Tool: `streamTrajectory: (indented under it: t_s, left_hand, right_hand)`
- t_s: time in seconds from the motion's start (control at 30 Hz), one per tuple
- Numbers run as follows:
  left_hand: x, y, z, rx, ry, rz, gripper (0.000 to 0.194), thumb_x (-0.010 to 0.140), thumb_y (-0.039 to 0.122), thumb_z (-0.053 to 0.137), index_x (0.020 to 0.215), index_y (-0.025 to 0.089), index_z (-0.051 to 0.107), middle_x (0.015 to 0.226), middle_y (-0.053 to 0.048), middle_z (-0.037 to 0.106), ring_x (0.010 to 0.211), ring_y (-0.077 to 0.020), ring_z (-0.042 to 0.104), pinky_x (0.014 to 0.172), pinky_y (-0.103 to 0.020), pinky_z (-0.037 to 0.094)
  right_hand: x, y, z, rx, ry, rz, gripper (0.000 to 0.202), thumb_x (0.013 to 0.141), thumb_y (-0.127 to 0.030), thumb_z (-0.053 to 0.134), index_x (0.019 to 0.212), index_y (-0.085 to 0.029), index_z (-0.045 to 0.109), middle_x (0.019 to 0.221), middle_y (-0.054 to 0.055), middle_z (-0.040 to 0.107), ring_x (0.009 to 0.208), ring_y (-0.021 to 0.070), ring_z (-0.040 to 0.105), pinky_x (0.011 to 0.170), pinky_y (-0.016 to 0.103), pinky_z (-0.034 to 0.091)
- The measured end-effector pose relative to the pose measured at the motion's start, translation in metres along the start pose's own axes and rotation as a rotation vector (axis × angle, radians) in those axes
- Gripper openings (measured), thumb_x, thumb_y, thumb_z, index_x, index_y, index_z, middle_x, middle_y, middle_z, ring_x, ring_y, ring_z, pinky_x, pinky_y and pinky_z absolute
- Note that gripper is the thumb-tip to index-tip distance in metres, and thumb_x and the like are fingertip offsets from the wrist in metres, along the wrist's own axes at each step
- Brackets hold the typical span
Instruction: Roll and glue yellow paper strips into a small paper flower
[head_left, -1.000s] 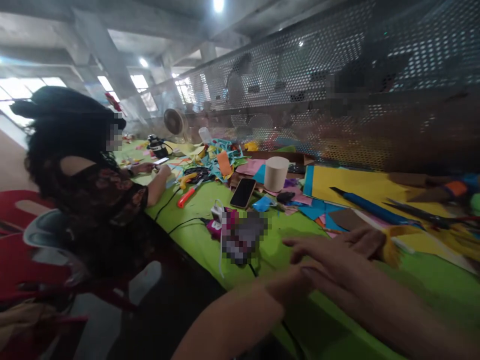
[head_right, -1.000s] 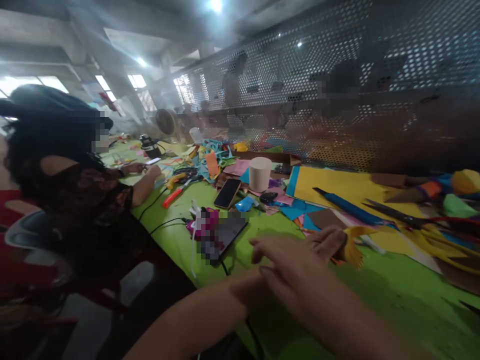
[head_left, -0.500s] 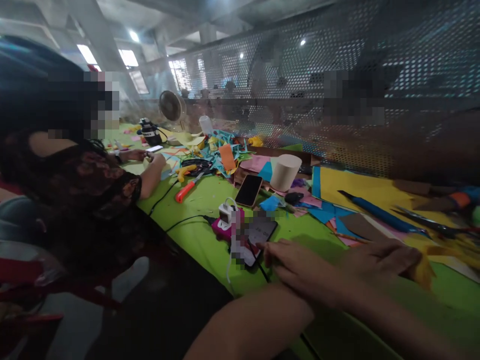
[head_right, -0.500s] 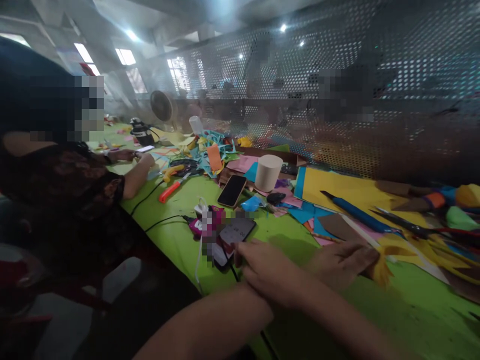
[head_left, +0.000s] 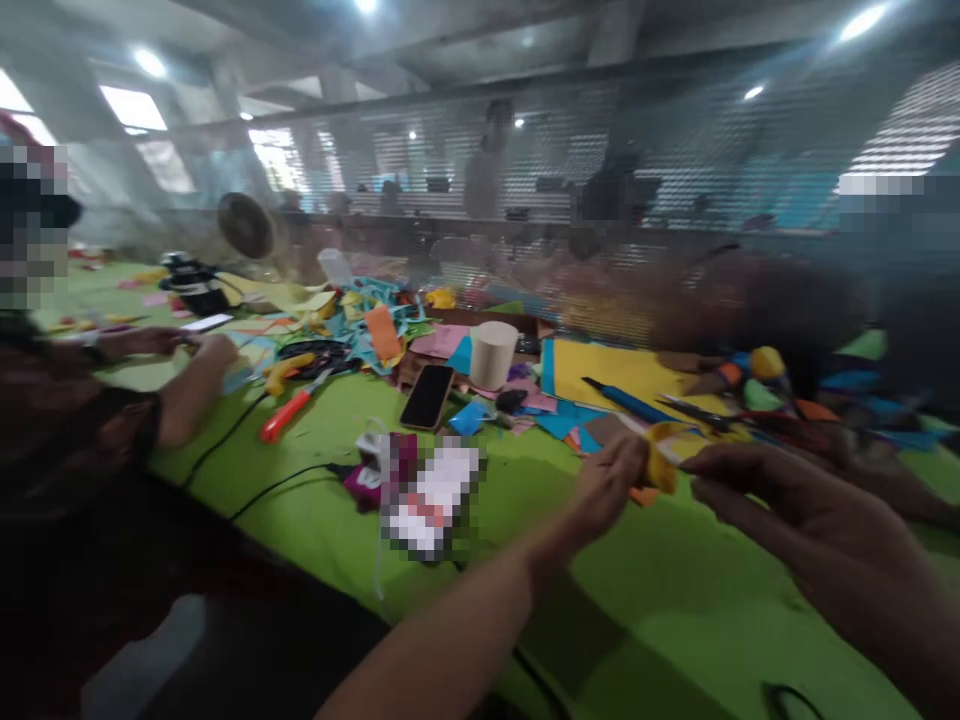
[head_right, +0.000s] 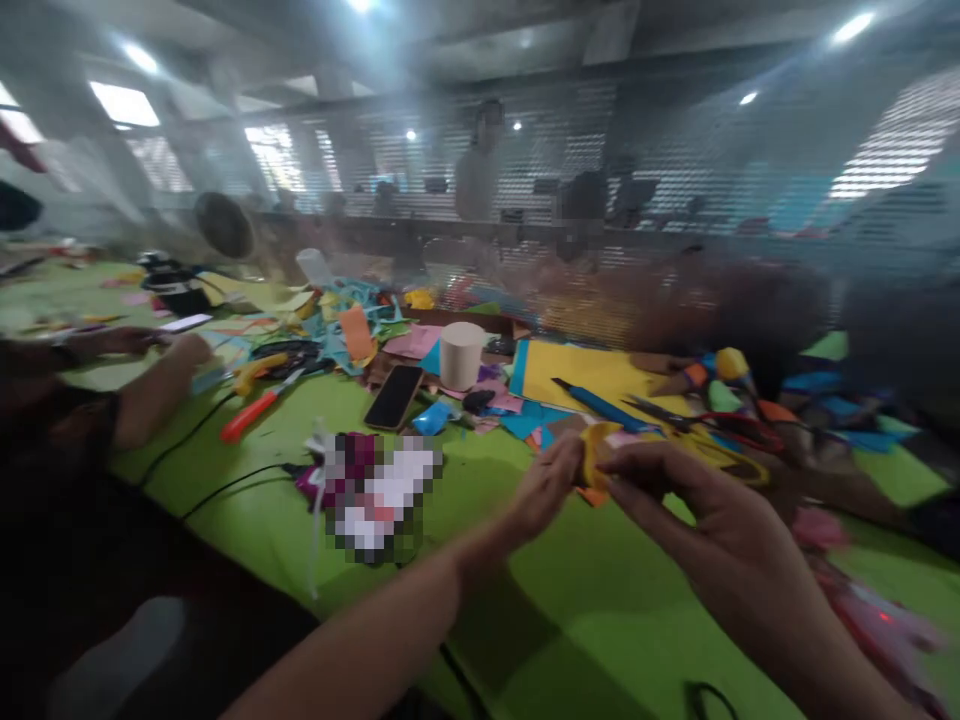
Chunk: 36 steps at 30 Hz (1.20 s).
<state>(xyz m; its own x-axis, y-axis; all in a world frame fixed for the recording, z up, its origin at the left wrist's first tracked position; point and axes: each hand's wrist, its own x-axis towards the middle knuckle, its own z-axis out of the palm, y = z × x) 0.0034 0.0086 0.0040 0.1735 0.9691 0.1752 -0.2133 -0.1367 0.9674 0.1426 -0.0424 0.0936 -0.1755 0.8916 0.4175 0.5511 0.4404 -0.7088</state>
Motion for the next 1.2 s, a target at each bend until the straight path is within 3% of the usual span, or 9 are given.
streamTrajectory:
  t_s: [0.1,0.2,0.4,0.53,0.63,0.77,0.87,1.07,1.2]
  left_hand:
    - [-0.004,0.004,0.002,-0.034,-0.085,0.077,0.050,0.091,0.067,0.039,0.079,0.020,0.051,0.074,0.001,0.046,0.065,-0.0120,0.041,0.062,-0.025,0.041]
    - [-0.010,0.009,0.005,-0.003,-0.069,0.001,0.058,0.087,0.075,0.039,0.083,0.019,0.054,0.075,0.001,0.047,0.065,-0.0116,0.040,0.059,-0.024,0.039]
    - [-0.019,0.013,0.011,0.066,-0.069,-0.028,0.066,0.083,0.078,0.042,0.098,0.018,0.065,0.093,-0.006,0.063,0.087,-0.0191,0.055,0.077,-0.030,0.049]
    - [-0.022,0.008,0.008,0.102,-0.093,-0.024,0.064,0.086,0.074,0.042,0.106,0.018,0.067,0.105,-0.008,0.066,0.103,-0.0232,0.057,0.088,-0.033,0.049]
    - [-0.024,0.002,0.005,0.132,-0.116,0.044,0.054,0.090,0.066,0.045,0.108,0.019,0.066,0.107,-0.007,0.067,0.101,-0.0219,0.058,0.090,-0.033,0.049]
    - [-0.026,-0.003,0.003,0.199,-0.178,0.205,0.042,0.096,0.055,0.045,0.106,0.021,0.066,0.095,-0.006,0.065,0.084,-0.0183,0.058,0.077,-0.030,0.050]
    - [-0.027,-0.004,0.002,0.282,-0.199,0.351,0.036,0.097,0.050,0.044,0.107,0.023,0.065,0.096,-0.005,0.063,0.087,-0.0187,0.058,0.078,-0.030,0.048]
    - [-0.028,-0.004,0.000,0.509,-0.181,0.496,0.038,0.096,0.055,0.041,0.103,0.021,0.059,0.091,-0.005,0.058,0.084,-0.0201,0.054,0.074,-0.031,0.045]
    - [-0.026,-0.003,-0.002,0.593,-0.162,0.545,0.042,0.096,0.058,0.039,0.098,0.020,0.056,0.088,-0.005,0.055,0.081,-0.0197,0.052,0.073,-0.032,0.044]
  right_hand:
    - [-0.002,0.018,-0.018,-0.008,0.060,0.065,0.030,0.079,-0.054,0.069,0.090,-0.027,0.074,0.085,0.003,0.076,0.080,0.0243,0.071,0.074,0.034,0.058]
    - [-0.003,0.033,-0.018,-0.003,0.035,0.012,0.022,0.084,-0.042,0.066,0.095,-0.025,0.076,0.093,0.005,0.077,0.087,0.0248,0.071,0.078,0.036,0.057]
    - [-0.008,0.045,-0.007,0.025,-0.009,-0.121,0.015,0.084,-0.022,0.061,0.088,-0.022,0.076,0.083,0.005,0.076,0.074,0.0196,0.070,0.067,0.029,0.054]
    - [-0.014,0.047,-0.008,0.047,0.015,-0.172,0.016,0.085,-0.016,0.059,0.084,-0.022,0.074,0.080,0.003,0.073,0.073,0.0171,0.068,0.066,0.026,0.052]
    - [-0.021,0.047,-0.009,0.060,0.045,-0.140,0.018,0.083,-0.012,0.057,0.083,-0.022,0.072,0.078,0.002,0.072,0.072,0.0167,0.067,0.065,0.025,0.051]
    - [-0.026,0.042,-0.008,0.138,0.063,-0.086,0.024,0.078,-0.007,0.054,0.084,-0.022,0.071,0.080,0.002,0.072,0.073,0.0167,0.067,0.065,0.026,0.052]
    - [-0.028,0.038,-0.005,0.194,0.106,-0.061,0.021,0.073,-0.007,0.055,0.078,-0.022,0.068,0.076,0.001,0.069,0.068,0.0161,0.064,0.062,0.025,0.050]
    - [-0.030,0.036,-0.001,0.313,0.107,0.137,0.009,0.073,-0.013,0.058,0.075,-0.022,0.058,0.066,-0.003,0.061,0.059,0.0137,0.056,0.054,0.023,0.044]
    - [-0.030,0.036,-0.002,0.332,0.042,0.163,0.003,0.078,-0.023,0.057,0.077,-0.021,0.059,0.065,-0.001,0.061,0.058,0.0152,0.056,0.053,0.025,0.042]
